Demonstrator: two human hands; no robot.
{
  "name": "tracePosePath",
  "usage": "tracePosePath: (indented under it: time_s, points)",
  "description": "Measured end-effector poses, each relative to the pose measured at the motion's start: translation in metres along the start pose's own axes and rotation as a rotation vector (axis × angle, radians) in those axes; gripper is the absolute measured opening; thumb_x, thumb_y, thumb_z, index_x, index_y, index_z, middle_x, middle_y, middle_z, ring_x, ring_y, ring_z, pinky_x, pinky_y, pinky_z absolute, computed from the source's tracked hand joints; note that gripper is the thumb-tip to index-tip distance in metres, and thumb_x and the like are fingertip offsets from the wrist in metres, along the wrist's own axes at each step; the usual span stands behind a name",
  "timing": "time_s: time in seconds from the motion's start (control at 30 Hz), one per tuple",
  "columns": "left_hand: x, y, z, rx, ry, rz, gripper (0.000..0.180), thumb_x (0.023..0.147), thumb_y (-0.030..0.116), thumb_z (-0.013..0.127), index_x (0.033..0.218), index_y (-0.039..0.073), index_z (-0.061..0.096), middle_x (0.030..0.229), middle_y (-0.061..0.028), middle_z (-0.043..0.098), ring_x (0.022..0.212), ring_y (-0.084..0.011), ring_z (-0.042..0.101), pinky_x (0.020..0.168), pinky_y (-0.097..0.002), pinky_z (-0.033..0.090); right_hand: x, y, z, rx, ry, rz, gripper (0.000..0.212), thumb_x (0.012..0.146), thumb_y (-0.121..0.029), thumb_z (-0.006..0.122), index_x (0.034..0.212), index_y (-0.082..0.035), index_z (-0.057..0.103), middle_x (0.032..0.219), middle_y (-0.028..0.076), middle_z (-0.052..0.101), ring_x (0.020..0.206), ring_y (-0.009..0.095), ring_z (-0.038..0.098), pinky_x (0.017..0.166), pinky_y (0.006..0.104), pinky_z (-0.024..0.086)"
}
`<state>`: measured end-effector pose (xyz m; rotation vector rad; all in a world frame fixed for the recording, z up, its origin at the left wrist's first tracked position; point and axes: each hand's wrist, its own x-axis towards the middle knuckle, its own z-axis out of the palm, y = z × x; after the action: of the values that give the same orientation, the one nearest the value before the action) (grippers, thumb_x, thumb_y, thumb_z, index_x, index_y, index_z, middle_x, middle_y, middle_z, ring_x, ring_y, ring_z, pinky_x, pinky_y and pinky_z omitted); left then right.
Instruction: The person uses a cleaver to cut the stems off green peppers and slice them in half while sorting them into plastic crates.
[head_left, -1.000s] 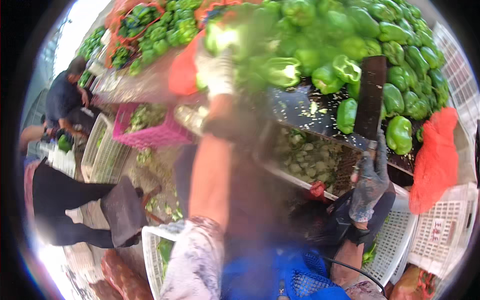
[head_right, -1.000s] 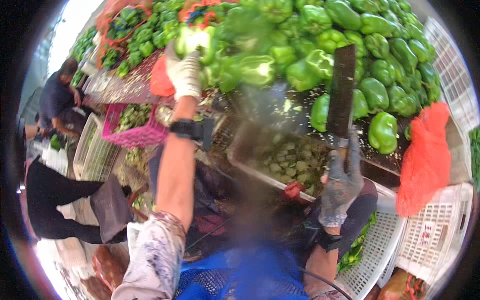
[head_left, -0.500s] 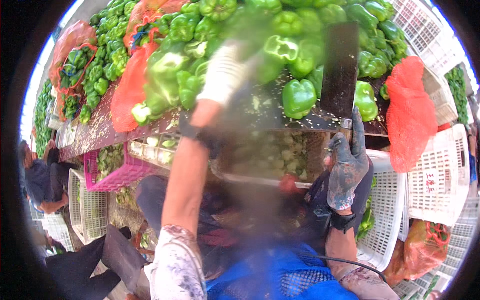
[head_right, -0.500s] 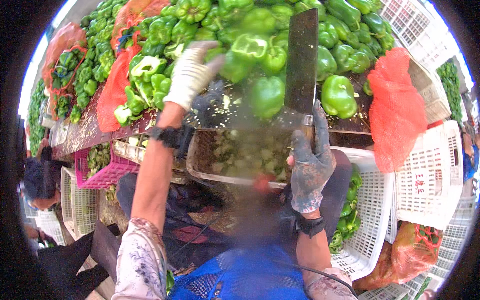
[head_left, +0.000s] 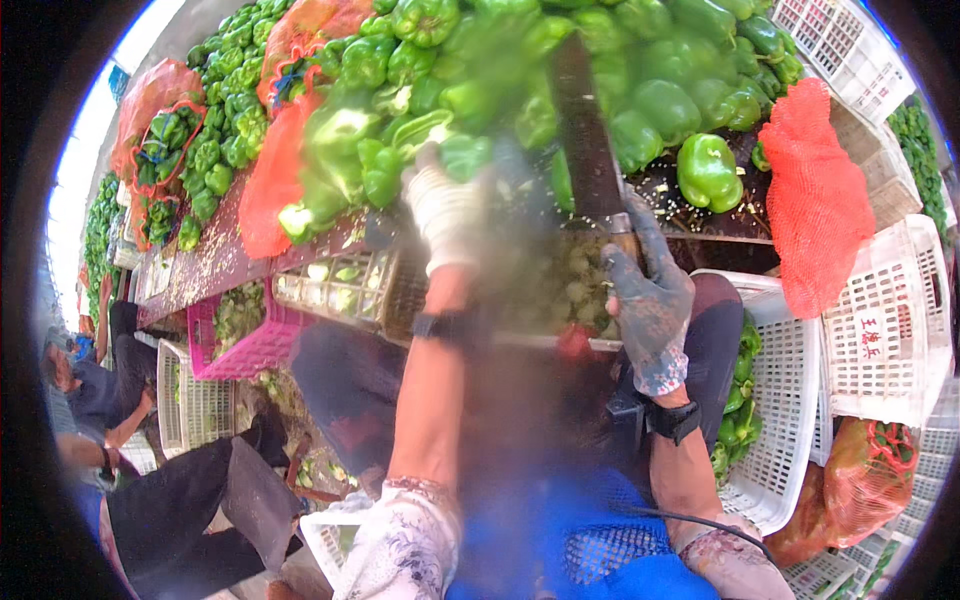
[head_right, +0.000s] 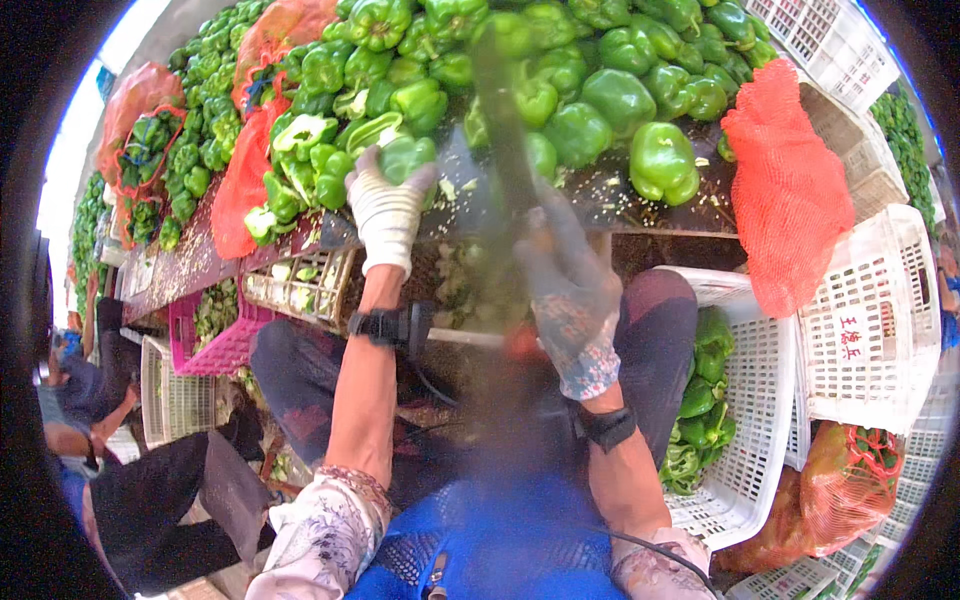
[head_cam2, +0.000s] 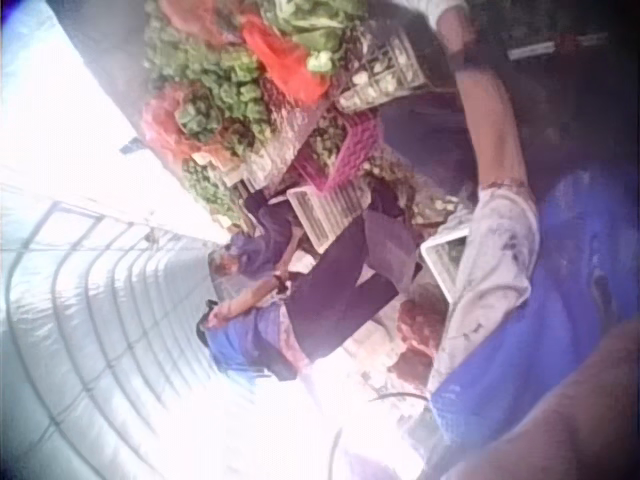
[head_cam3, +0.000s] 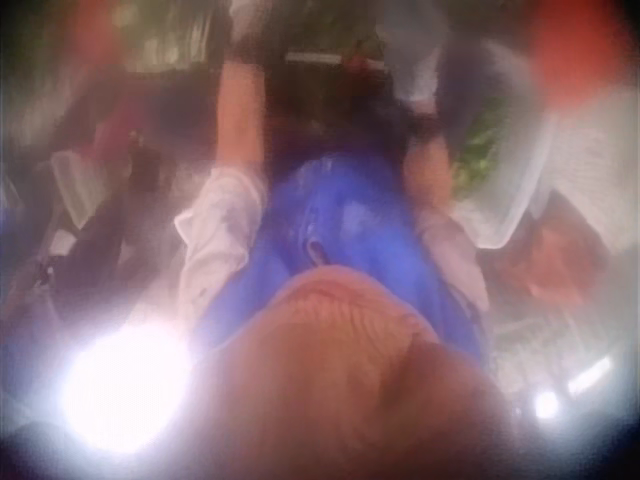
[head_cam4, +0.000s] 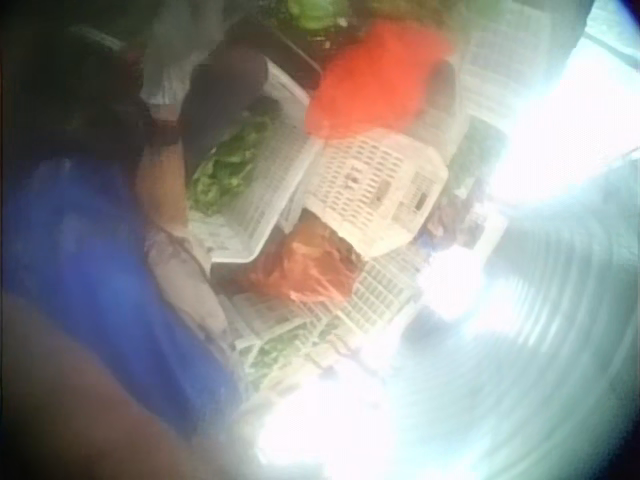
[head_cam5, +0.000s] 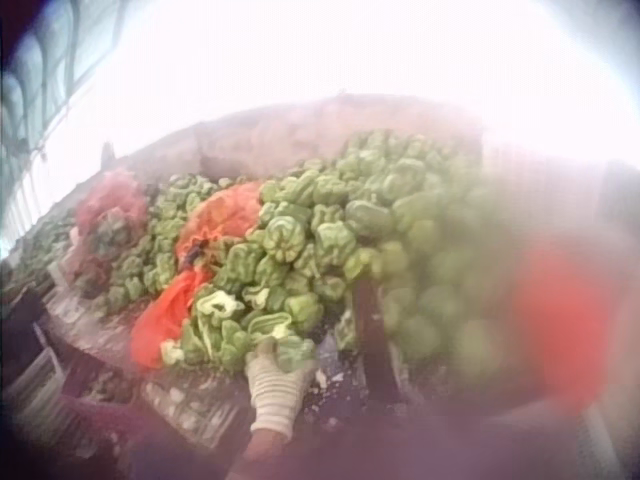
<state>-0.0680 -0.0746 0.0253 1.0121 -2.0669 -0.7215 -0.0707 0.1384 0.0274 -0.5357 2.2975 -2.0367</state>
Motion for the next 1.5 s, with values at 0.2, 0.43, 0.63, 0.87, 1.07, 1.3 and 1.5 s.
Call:
tracePosePath:
  time_s: [0.2,0.43,0.63,0.87,1.07,1.3,1.5]
  points:
    - [-0.016,-0.063,-0.011,-0.378,-0.011,-0.117,0.050,0.095,0.040,0.060,0.125,0.000,0.056,0.116,-0.0231,0.058,0.098,-0.0296,0.060,0.089,-0.0382,0.049,-0.021,0.000,0.033,0.064,-0.218,-0.207,0.048,0.090,0.000,0.064,0.137,-0.008,0.058,0.101,-0.004,0.065,0.074,0.003,0.052,0.065,0.0183,0.046]
    - [-0.019,-0.062,-0.003,-0.536,-0.233,-0.135,0.047,0.097,0.042,0.054,0.126,0.005,0.057,0.114,-0.0139,0.061,0.094,-0.0218,0.060,0.080,-0.0349,0.053,-0.019,-0.006,0.032,-0.236,-0.192,-0.361,0.046,0.090,-0.007,0.065,0.135,-0.013,0.060,0.096,-0.002,0.068,0.076,0.004,0.057,0.069,0.0224,0.050]
    - [-0.025,-0.044,0.002,-0.538,-0.306,-0.306,0.051,0.096,0.043,0.055,0.130,0.005,0.053,0.114,-0.0190,0.062,0.093,-0.0246,0.063,0.082,-0.0343,0.052,-0.020,-0.035,0.019,-0.280,-0.145,-0.390,0.045,0.091,-0.007,0.065,0.136,-0.010,0.059,0.095,-0.004,0.068,0.067,0.001,0.050,0.055,0.0194,0.044]
    - [-0.030,-0.030,0.001,-0.162,-0.211,-0.182,0.054,0.097,0.046,0.048,0.133,0.006,0.052,0.107,-0.0290,0.066,0.096,-0.0453,0.063,0.086,-0.0445,0.049,-0.027,-0.008,0.037,-0.353,-0.143,-0.409,0.037,0.094,-0.021,0.060,0.128,-0.007,0.062,0.103,0.020,0.070,0.089,0.034,0.070,0.077,0.0393,0.055]
    - [-0.031,-0.048,-0.006,-0.175,-0.184,-0.229,0.057,0.100,0.049,0.039,0.132,0.004,0.054,0.108,-0.0277,0.067,0.097,-0.0381,0.066,0.085,-0.0416,0.050,-0.018,-0.006,0.051,-0.735,-0.429,-0.238,0.043,0.094,-0.026,0.059,0.134,-0.010,0.057,0.102,0.020,0.071,0.082,0.035,0.069,0.075,0.0411,0.055]
    - [-0.036,-0.057,-0.014,-0.229,-0.158,-0.131,0.057,0.100,0.048,0.040,0.123,-0.001,0.059,0.109,-0.0263,0.066,0.093,-0.0327,0.063,0.086,-0.0384,0.048,-0.034,-0.006,0.021,-0.368,-0.137,-0.439,0.045,0.092,-0.006,0.064,0.136,-0.014,0.059,0.086,0.003,0.068,0.067,0.005,0.054,0.061,0.0244,0.049]
    - [-0.033,-0.048,-0.013,-0.738,-0.113,-0.285,0.059,0.096,0.046,0.056,0.130,-0.003,0.054,0.111,-0.0140,0.064,0.094,-0.0206,0.059,0.085,-0.0324,0.048,-0.042,0.001,0.039,-0.318,-0.269,-0.209,0.044,0.093,-0.021,0.065,0.135,-0.013,0.059,0.088,0.009,0.071,0.065,0.010,0.057,0.063,0.0272,0.049]
